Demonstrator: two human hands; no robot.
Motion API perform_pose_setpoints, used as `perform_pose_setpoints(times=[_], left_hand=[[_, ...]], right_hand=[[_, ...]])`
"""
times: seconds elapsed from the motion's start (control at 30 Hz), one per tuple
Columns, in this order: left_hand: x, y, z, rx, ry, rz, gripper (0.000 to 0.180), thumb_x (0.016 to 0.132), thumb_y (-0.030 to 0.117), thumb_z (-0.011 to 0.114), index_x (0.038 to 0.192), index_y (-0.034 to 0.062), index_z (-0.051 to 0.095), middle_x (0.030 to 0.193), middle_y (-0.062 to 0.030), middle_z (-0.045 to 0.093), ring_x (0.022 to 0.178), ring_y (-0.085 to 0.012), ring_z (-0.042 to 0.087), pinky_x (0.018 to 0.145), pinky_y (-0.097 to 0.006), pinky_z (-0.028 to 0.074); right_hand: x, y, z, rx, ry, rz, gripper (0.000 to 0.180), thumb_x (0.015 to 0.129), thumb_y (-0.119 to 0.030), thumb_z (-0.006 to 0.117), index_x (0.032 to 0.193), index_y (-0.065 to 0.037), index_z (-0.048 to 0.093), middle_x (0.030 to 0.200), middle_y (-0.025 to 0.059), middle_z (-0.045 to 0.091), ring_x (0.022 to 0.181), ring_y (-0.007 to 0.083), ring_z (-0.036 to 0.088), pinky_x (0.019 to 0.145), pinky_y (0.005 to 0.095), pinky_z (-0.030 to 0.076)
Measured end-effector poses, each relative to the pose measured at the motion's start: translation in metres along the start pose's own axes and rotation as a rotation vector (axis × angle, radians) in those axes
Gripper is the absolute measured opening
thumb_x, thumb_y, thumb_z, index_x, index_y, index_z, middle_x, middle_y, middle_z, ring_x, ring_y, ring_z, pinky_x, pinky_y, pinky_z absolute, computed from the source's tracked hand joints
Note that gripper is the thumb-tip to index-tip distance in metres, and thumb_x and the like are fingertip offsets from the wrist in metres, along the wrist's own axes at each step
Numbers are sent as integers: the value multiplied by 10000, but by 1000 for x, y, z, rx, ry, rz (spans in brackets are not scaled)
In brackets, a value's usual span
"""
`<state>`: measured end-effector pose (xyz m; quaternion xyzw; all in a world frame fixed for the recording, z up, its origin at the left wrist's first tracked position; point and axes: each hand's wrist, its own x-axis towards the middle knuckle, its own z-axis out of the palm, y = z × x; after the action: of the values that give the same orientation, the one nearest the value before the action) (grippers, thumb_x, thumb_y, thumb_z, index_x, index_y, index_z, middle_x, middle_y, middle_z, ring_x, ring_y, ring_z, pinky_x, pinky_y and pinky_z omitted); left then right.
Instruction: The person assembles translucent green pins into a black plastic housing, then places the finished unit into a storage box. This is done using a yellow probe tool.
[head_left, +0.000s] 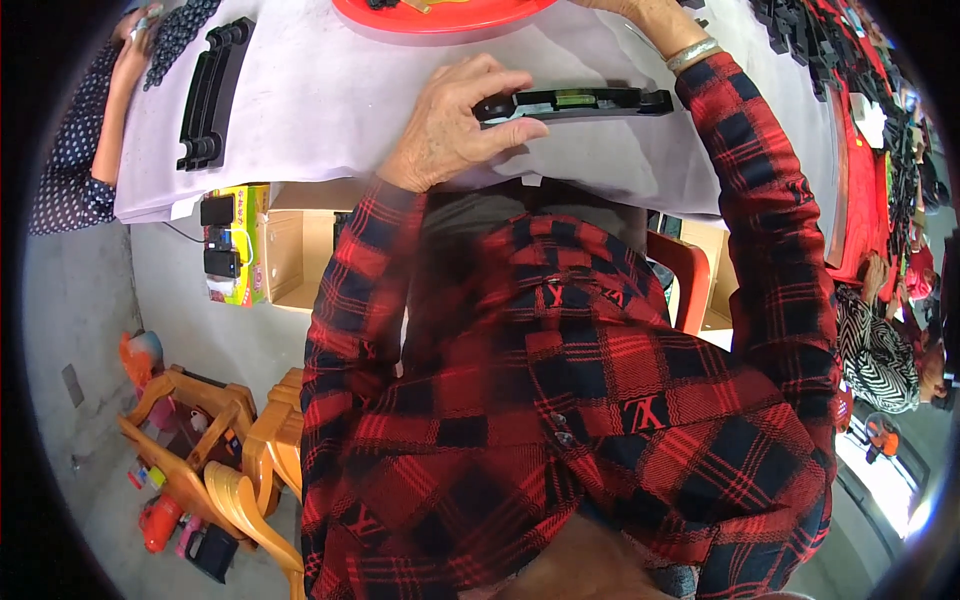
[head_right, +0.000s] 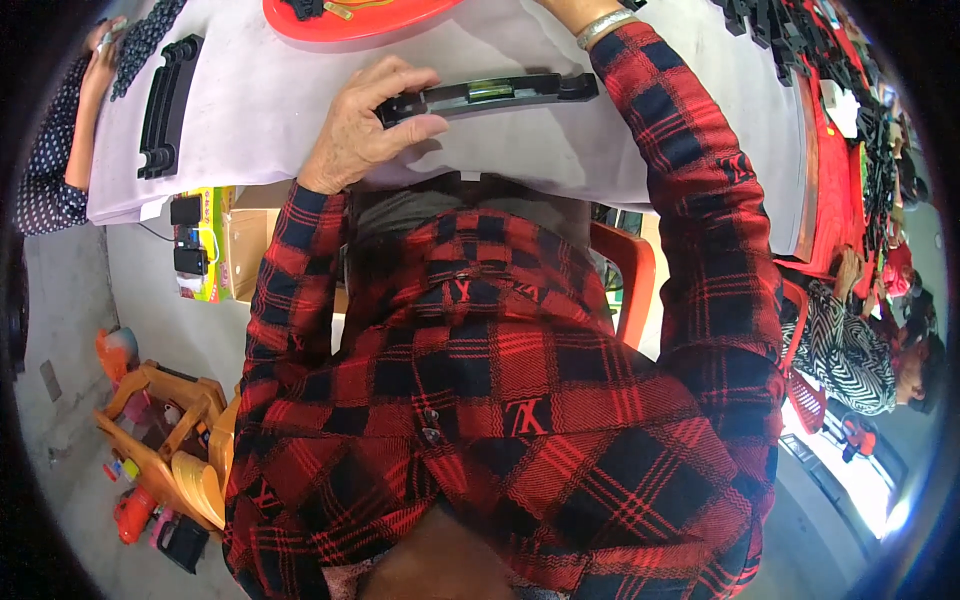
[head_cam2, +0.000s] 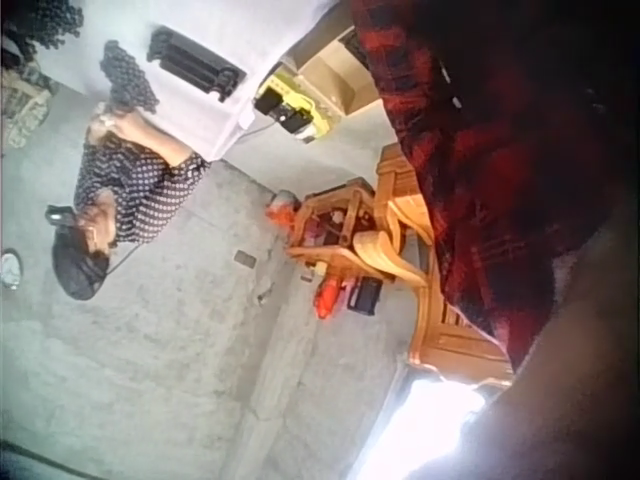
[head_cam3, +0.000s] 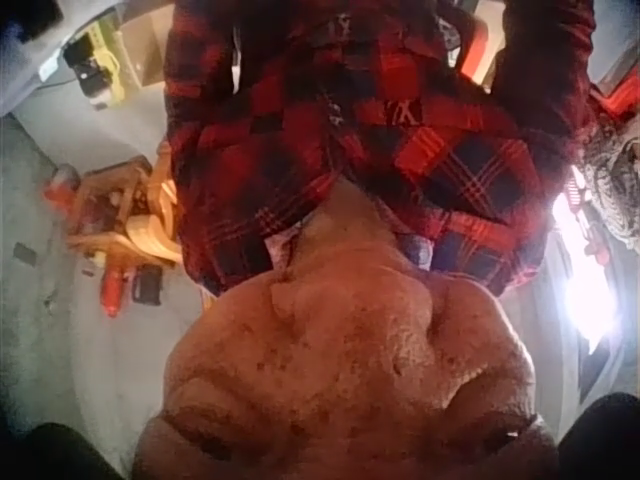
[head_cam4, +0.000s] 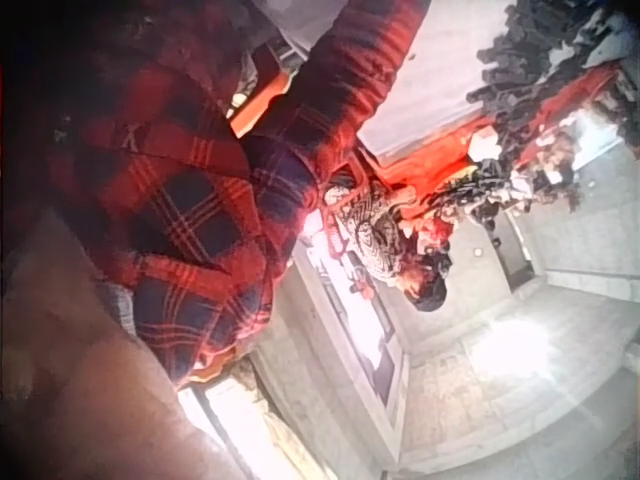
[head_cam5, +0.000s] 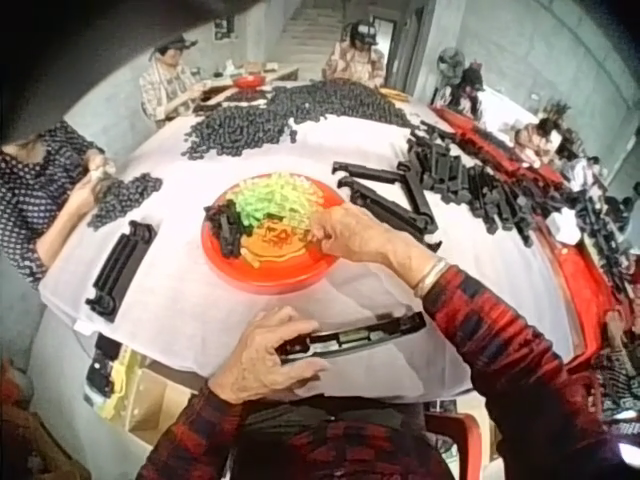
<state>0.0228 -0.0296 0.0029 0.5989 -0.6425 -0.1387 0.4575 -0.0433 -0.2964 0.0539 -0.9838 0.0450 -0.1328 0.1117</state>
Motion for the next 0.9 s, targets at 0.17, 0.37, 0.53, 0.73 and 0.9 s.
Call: perform_pose_setpoints(times=[0.17, 0.37, 0.53, 0.73, 0.9], left_hand=[[-4, 1, 2, -274, 231, -130, 372, 860, 65, 804, 1208, 9, 686, 1005, -53, 644, 941, -152, 648, 846, -283, 533], [12, 23, 2, -221, 358, -41, 395, 827, 79, 834, 1188, 20, 684, 966, -69, 666, 864, -169, 665, 746, -299, 541], [4, 47, -3, -253, 307, -62, 200, 853, -19, 765, 1048, 3, 724, 880, -70, 665, 737, -148, 622, 660, -278, 506], [3, 57, 0, -336, 290, -20, 205, 824, -86, 732, 1011, -3, 714, 853, -77, 654, 708, -161, 613, 644, -289, 493], [-3, 66, 1, -224, 313, 88, 220, 795, -103, 728, 979, 17, 716, 889, -80, 664, 775, -221, 655, 671, -322, 516]], right_hand=[[-16, -36, 0, 577, 100, 43, 157, 845, 16, 648, 979, -37, 586, 749, 55, 647, 705, 146, 632, 650, 320, 504], [-80, -113, -15, 835, 176, 280, 233, 897, 2, 673, 1113, -19, 588, 807, 47, 670, 745, 113, 628, 676, 284, 499], [-106, -132, -11, 957, 266, 345, 275, 932, -46, 697, 1190, -26, 601, 793, -25, 653, 717, 23, 537, 634, 215, 455], [-124, -143, -24, 950, 264, 467, 127, 953, -55, 683, 1071, -9, 684, 809, -30, 645, 718, 36, 526, 653, 224, 451], [-146, -138, -28, 1169, 152, 638, 125, 992, -166, 669, 974, -55, 722, 765, -50, 620, 623, 8, 456, 553, 201, 373]])
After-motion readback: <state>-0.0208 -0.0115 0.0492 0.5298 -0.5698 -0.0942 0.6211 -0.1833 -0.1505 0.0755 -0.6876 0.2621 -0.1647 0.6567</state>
